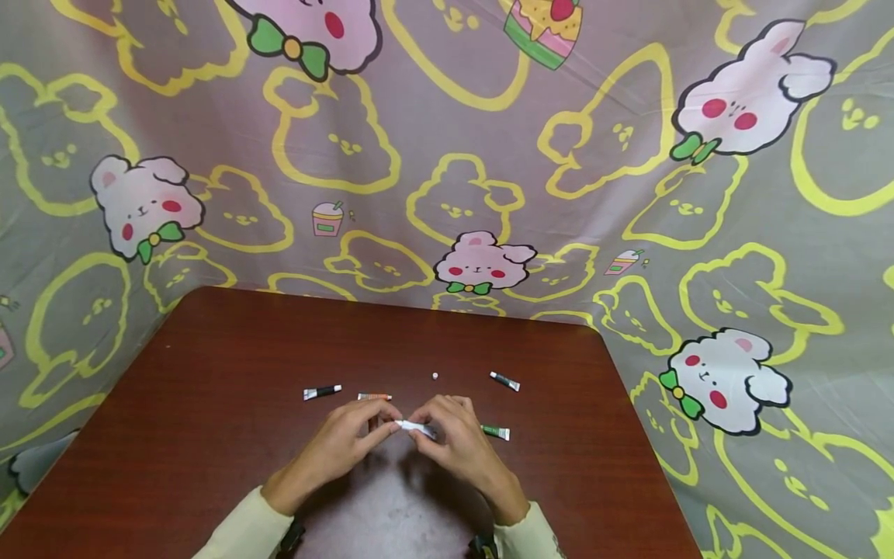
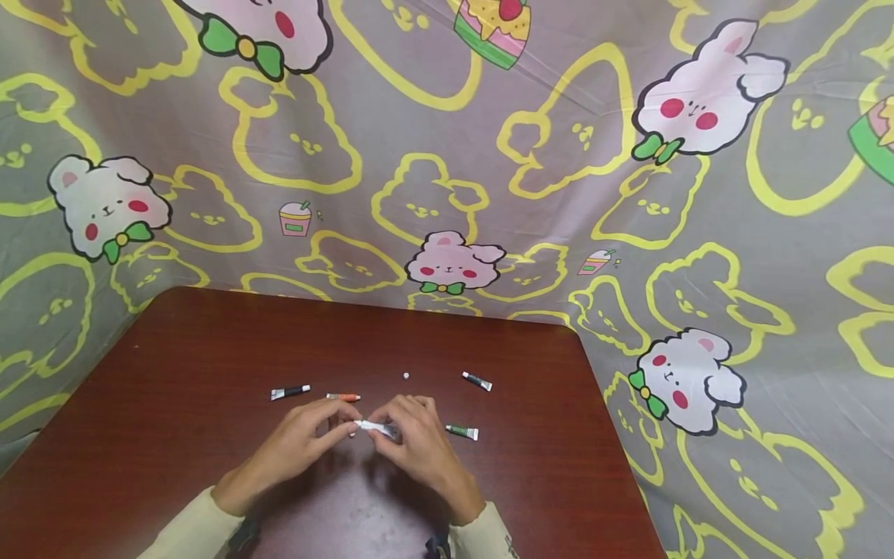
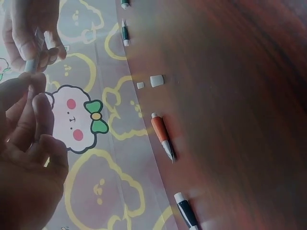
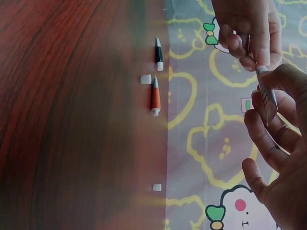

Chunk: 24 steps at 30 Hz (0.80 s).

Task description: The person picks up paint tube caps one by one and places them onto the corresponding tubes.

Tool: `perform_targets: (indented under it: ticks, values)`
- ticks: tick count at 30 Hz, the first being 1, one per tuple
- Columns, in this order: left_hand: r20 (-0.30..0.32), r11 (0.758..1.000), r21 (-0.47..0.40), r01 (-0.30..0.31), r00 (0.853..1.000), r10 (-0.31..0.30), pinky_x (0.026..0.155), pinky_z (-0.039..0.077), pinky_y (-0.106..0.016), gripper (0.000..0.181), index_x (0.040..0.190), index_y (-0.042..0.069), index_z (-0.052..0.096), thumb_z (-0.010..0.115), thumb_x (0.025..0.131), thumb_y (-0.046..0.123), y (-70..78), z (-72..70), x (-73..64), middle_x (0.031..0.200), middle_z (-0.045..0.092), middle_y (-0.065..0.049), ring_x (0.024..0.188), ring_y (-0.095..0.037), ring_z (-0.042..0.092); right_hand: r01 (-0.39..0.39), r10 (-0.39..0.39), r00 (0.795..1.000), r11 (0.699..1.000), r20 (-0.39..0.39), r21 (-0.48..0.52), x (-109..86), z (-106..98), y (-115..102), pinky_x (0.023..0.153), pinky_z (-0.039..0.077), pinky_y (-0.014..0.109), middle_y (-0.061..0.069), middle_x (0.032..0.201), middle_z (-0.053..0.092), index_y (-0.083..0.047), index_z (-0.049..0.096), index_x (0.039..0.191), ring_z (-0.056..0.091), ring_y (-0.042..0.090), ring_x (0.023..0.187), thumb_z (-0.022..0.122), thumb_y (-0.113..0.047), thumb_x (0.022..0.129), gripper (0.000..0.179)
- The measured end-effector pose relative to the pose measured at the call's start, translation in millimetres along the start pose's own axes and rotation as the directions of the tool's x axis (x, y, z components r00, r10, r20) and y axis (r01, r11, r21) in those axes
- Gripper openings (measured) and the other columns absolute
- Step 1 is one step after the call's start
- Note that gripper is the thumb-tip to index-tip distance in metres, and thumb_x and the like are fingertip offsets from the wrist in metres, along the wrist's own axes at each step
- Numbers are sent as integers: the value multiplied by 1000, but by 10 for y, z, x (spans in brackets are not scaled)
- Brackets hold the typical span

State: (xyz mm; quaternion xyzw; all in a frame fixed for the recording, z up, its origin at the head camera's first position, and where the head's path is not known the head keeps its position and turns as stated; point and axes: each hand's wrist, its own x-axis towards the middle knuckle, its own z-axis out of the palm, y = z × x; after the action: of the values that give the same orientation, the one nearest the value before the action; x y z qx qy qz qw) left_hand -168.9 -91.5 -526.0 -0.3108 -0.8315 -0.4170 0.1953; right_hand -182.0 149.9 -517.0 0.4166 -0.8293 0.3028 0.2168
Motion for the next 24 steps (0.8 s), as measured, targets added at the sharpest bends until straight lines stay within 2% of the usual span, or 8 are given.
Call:
perform_targets:
  ticks: [5, 10, 12, 14, 18, 21, 24]
  values:
    - [9, 1000, -1, -31, 999, 31, 66, 56, -29, 23, 103, 18, 74, 88, 89, 6, -15, -5, 5, 95, 73, 10, 78, 1, 58, -12, 12, 1000, 1000, 18, 0, 7, -3, -11, 96, 46, 39, -8, 95, 72, -17, 73, 103, 66, 8, 88, 87, -13, 89, 20]
    - [16, 997, 41, -61, 998, 61, 65, 52, -22, 31, 104, 19, 72, 93, 84, 6, -5, -3, 1, 95, 72, 8, 75, -3, 60, -36, 36, 999, 999, 38, -2, 4, -3, -18, 96, 46, 39, -8, 97, 72, -18, 74, 104, 67, 8, 90, 86, -13, 91, 19]
    - [31, 998, 54, -38, 999, 36, 66, 49, -19, 30, 106, 20, 72, 92, 86, 11, 8, -4, -7, 96, 72, 8, 75, -3, 59, -34, 34, 999, 999, 36, -5, -4, 2, -12, 96, 46, 39, -8, 98, 72, -18, 74, 105, 66, 8, 91, 86, -13, 91, 19]
    - [51, 999, 47, 14, 999, -16, 66, 50, -20, 25, 108, 22, 73, 90, 91, 16, 7, -5, -15, 98, 72, 9, 76, -1, 58, -18, 19, 999, 1000, 27, -17, -17, 13, 4, 96, 46, 39, -8, 98, 72, -17, 74, 106, 66, 8, 91, 86, -13, 90, 20]
    - [104, 992, -40, 119, 988, -115, 67, 54, -27, 12, 109, 22, 75, 81, 100, 18, -3, -21, -13, 97, 72, 13, 78, 4, 57, 26, -25, 1000, 998, 9, -54, -26, 18, 22, 97, 46, 40, -9, 99, 72, -18, 73, 106, 65, 7, 90, 88, -14, 89, 22]
    - [120, 986, -100, 131, 986, -119, 67, 57, -31, 10, 106, 21, 75, 80, 100, 15, -19, -30, -3, 91, 70, 15, 77, 5, 57, 46, -46, 999, 996, 8, -78, -18, 13, 16, 98, 46, 40, -9, 100, 72, -18, 73, 107, 66, 7, 91, 88, -15, 90, 23]
    - [106, 988, -118, 102, 990, -89, 66, 56, -32, 12, 104, 19, 75, 81, 98, 12, -25, -28, 4, 90, 70, 14, 77, 5, 57, 51, -51, 999, 995, 9, -91, -15, 18, 12, 98, 47, 40, -9, 100, 72, -18, 73, 106, 66, 7, 91, 88, -16, 91, 22]
